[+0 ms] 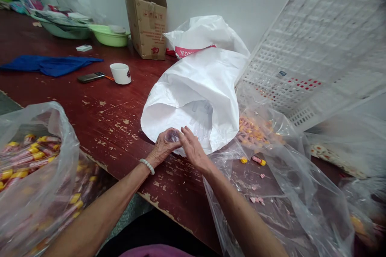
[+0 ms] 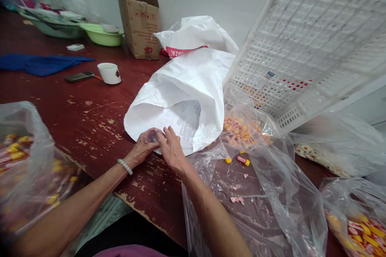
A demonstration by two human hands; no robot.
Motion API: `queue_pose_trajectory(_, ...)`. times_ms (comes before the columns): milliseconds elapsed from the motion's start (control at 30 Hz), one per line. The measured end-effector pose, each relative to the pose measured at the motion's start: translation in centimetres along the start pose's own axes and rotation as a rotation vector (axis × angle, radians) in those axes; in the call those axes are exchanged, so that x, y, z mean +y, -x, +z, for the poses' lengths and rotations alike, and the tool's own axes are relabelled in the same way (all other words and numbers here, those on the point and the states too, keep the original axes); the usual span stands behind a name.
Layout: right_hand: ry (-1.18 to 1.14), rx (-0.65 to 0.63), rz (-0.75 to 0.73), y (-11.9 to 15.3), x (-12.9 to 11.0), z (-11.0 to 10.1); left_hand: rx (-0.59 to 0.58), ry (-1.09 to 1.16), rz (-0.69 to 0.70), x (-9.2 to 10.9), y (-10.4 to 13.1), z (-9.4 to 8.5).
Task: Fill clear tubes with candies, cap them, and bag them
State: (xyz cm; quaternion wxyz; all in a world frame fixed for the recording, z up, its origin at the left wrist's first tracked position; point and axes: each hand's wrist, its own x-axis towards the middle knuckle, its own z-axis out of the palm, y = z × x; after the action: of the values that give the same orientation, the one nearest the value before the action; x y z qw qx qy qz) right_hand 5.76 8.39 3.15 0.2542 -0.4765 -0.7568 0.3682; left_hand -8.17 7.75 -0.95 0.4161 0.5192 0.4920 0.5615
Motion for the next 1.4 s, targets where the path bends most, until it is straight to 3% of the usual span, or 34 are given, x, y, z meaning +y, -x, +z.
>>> queue_pose_trajectory(67, 0.269, 0.088, -0.043, -0.9, 1.1, -1.4, 0.087, 0.009, -0.016, 0.1, 0.0, 0.1)
queue_pose_trajectory(167, 0.762, 0.192, 0.036, -2.2, 3.0, -2.4, 0.032, 0.102, -0.031, 0.3, -0.2, 0.3)
queue_pose_trajectory(300, 0.923, 0.219, 0.172, -3.4, 4.2, -1.8, -0.029, 0.11, -0.078, 0.3, -0.4, 0.6)
queue_pose_trajectory(400, 0.896, 0.216, 0.267, -3.5, 3.8, -1.8, -0.019, 0.058, -0.086, 0.3, -0.4, 0.6)
queue_pose_trajectory(467, 0.839, 0.251, 0.243, -2.7, 3.0, -2.2, -0.016, -0.023, -0.064, 0.4, -0.2, 0.4)
queue_pose_trajectory(567, 0.605, 0.276, -0.02, -0.7, 1.9, -2.7, -0.032, -0.203, 0.039, 1.0, 0.3, 0.0)
queue_pose_trajectory(667, 0.311, 0.205, -0.238, 1.3, 1.2, -2.6, -0.14, -0.248, 0.174, 2.1, 1.2, -0.1)
queue_pose_trajectory(800, 0.048, 0.202, -0.227, 3.5, 0.6, -1.8, -0.316, -0.027, 0.05, 3.4, 2.4, 0.8)
queue_pose_trajectory(900, -0.027, 0.178, -0.227, 5.0, 0.2, -2.7, -0.275, 0.113, -0.06, 3.6, 3.1, 1.8)
queue_pose_trajectory(967, 0.04, 0.258, -0.272, 6.2, 0.8, -4.9, -0.264, 0.11, -0.099, 3.4, 3.5, 2.3)
queue_pose_trajectory(1067, 0.25, 0.557, -0.233, 8.2, 4.1, -10.0, -0.269, 0.065, -0.082, 3.3, 4.2, 3.0)
queue_pose_trajectory(1133, 0.421, 0.647, -0.02, 9.1, 8.1, -13.2, -0.286, 0.061, -0.052, 3.5, 4.7, 3.4)
queue_pose_trajectory(1200, 0.607, 0.522, 0.176, 9.6, 12.5, -15.3, -0.304, 0.043, -0.009, 3.9, 5.1, 3.7)
queue_pose_trajectory(1267, 0.754, 0.454, 0.205, 9.9, 16.0, -16.1, -0.317, 0.013, 0.035, 4.4, 5.5, 4.0)
queue_pose_trajectory(1333, 0.809, 0.411, 0.224, 10.2, 18.0, -16.3, -0.326, -0.004, 0.061, 4.8, 5.8, 4.2)
queue_pose_trajectory(1400, 0.765, 0.428, 0.252, 10.5, 18.0, -16.0, -0.332, -0.018, 0.072, 5.0, 6.0, 4.4)
